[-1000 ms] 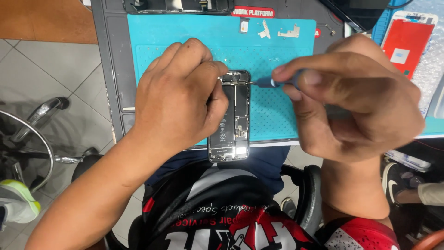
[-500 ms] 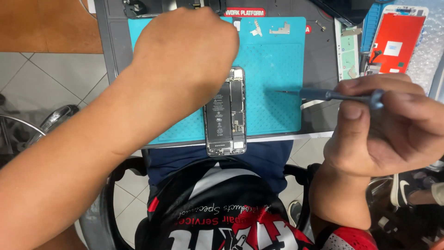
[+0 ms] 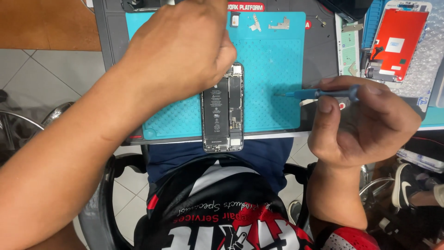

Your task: Reconnecting internal cables and the battery of a smartphone using a screwdriver and tweezers on a repair mat.

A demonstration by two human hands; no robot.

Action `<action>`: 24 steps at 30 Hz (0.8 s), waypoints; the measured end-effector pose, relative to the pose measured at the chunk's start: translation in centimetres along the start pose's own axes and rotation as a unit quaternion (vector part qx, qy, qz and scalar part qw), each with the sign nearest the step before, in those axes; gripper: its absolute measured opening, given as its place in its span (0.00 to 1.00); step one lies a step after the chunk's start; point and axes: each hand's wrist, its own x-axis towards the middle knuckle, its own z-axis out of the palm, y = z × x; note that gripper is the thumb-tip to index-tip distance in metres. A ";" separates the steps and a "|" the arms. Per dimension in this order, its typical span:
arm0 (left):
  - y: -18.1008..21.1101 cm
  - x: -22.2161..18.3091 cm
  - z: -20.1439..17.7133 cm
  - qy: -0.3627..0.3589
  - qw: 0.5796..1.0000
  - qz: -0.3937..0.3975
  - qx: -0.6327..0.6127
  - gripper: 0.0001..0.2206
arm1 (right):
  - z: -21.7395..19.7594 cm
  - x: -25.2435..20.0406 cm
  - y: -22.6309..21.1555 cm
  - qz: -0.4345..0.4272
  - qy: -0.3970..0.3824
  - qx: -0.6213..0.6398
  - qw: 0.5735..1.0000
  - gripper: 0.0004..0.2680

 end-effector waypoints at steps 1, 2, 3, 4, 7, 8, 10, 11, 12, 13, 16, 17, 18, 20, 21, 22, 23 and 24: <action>-0.1 -0.5 -0.1 0.001 1.000 0.000 0.001 0.07 | 0.0 0.0 0.2 -0.001 0.000 0.000 1.000 0.12; -0.2 -1.0 0.0 0.034 0.999 0.000 -0.024 0.06 | 0.0 0.0 0.2 0.002 -0.015 0.025 1.000 0.16; -0.3 -1.5 0.0 0.067 0.997 0.000 -0.049 0.09 | 0.0 -0.1 0.3 0.006 -0.030 0.050 0.998 0.20; -0.3 -2.4 0.2 0.067 0.997 -0.001 -0.049 0.09 | 0.0 -0.2 0.2 0.006 -0.030 0.051 0.998 0.20; 0.0 -4.8 0.7 0.115 0.985 0.068 -0.105 0.12 | -0.1 -0.4 -0.2 0.024 -0.045 0.040 0.998 0.24; 0.2 -5.6 0.8 0.131 0.976 0.088 -0.151 0.10 | -0.1 -0.4 -0.5 0.041 -0.051 0.041 0.997 0.24; 0.7 -6.8 1.3 0.146 0.963 0.108 -0.197 0.08 | -0.2 -0.1 -0.7 0.058 -0.058 0.042 0.996 0.23; 0.9 -7.3 1.7 0.162 0.953 0.122 -0.225 0.08 | -0.2 0.1 -0.7 0.067 -0.059 0.051 0.995 0.23; 1.1 -7.7 2.2 0.178 0.941 0.135 -0.253 0.08 | -0.3 0.4 -0.7 0.076 -0.061 0.061 0.993 0.23; 1.2 -8.0 2.6 0.178 0.941 0.134 -0.253 0.08 | 0.2 0.5 -0.7 0.076 -0.061 0.062 0.993 0.23; 1.3 -8.5 3.4 0.242 0.945 0.135 -0.175 0.05 | 1.9 0.4 -1.7 0.014 0.023 0.104 0.994 0.25; 1.3 -8.4 3.4 0.236 0.947 0.129 -0.178 0.04 | 2.4 0.0 -2.5 0.057 0.044 0.154 0.985 0.25; 1.3 -8.3 3.4 0.230 0.948 0.123 -0.180 0.03 | 3.0 -0.4 -3.3 0.101 0.063 0.203 0.972 0.25; 1.4 -8.3 3.3 0.232 0.948 0.126 -0.180 0.04 | 3.6 -0.5 -3.7 0.095 0.051 0.179 0.978 0.25; 1.4 -8.2 3.3 0.234 0.947 0.130 -0.180 0.05 | 4.0 -0.6 -3.8 0.089 0.040 0.155 0.983 0.25; 1.3 -8.2 3.3 0.233 0.947 0.128 -0.180 0.05 | 4.2 -0.9 -4.0 0.090 0.039 0.156 0.983 0.25; 1.3 -8.2 3.3 0.231 0.947 0.129 -0.184 0.04 | 4.4 -1.3 -4.2 0.104 0.033 0.150 0.983 0.26; 1.2 -8.2 3.4 0.229 0.946 0.131 -0.188 0.03 | 4.6 -1.6 -4.3 0.117 0.025 0.144 0.982 0.26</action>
